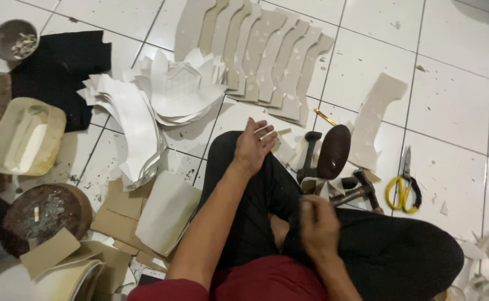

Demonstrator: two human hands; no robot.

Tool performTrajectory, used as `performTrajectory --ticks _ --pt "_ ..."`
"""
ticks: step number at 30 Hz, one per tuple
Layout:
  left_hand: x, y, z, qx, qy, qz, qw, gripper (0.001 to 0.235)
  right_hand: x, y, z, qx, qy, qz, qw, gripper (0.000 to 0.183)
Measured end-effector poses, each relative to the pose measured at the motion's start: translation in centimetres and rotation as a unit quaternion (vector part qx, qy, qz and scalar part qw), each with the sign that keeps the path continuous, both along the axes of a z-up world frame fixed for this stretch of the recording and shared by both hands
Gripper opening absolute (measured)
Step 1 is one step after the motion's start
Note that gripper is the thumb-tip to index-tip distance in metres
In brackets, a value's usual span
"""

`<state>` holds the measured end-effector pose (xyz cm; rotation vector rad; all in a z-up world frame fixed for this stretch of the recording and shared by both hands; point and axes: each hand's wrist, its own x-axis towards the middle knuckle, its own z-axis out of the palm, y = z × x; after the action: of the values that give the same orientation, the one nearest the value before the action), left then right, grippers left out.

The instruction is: The person sits on the floor and uses a hammer to shape a white shoe part against a dark shoe last. They then use scissors to trim the edges of the shaped part and place it on a pile of similar items. The person repeats this process with another shoe part.

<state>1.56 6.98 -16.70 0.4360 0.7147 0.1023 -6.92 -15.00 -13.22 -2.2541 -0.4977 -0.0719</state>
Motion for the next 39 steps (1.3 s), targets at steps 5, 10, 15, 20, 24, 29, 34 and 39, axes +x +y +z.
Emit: performTrajectory --ticks 5,10,15,20,24,29,34,39 --pt "1.3 0.7 0.0 -0.070 -0.002 0.006 0.998 0.063 -0.8 5.9 3.5 0.033 0.047 0.118 0.991 0.037" --pt "2.1 0.8 -3.5 -0.098 -0.038 -0.018 0.994 0.070 0.5 10.9 5.3 0.004 0.030 0.162 0.986 0.049" --pt "1.3 1.4 -0.2 -0.122 -0.026 -0.017 0.992 0.075 -2.0 12.6 5.9 -0.103 0.021 0.241 0.965 0.046" --pt "1.9 1.5 -0.7 -0.139 -0.027 -0.013 0.990 0.076 -6.2 10.8 6.2 -0.079 -0.026 0.274 0.958 0.033" --pt "1.9 1.4 -0.3 -0.145 -0.028 -0.018 0.989 0.077 -8.0 10.9 6.7 -0.048 -0.047 0.291 0.954 0.023" --pt "1.9 1.1 -2.2 -0.134 -0.052 -0.024 0.989 0.082 -2.2 13.6 5.6 -0.173 -0.042 0.206 0.962 0.040" --pt "1.4 1.2 -2.3 -0.130 -0.079 -0.029 0.988 0.085 -0.3 14.7 5.7 -0.123 -0.017 0.177 0.976 0.056" --pt "0.8 1.0 -0.2 -0.101 -0.074 -0.040 0.991 0.082 -1.7 13.1 2.9 -0.160 -0.066 0.157 0.972 0.036"
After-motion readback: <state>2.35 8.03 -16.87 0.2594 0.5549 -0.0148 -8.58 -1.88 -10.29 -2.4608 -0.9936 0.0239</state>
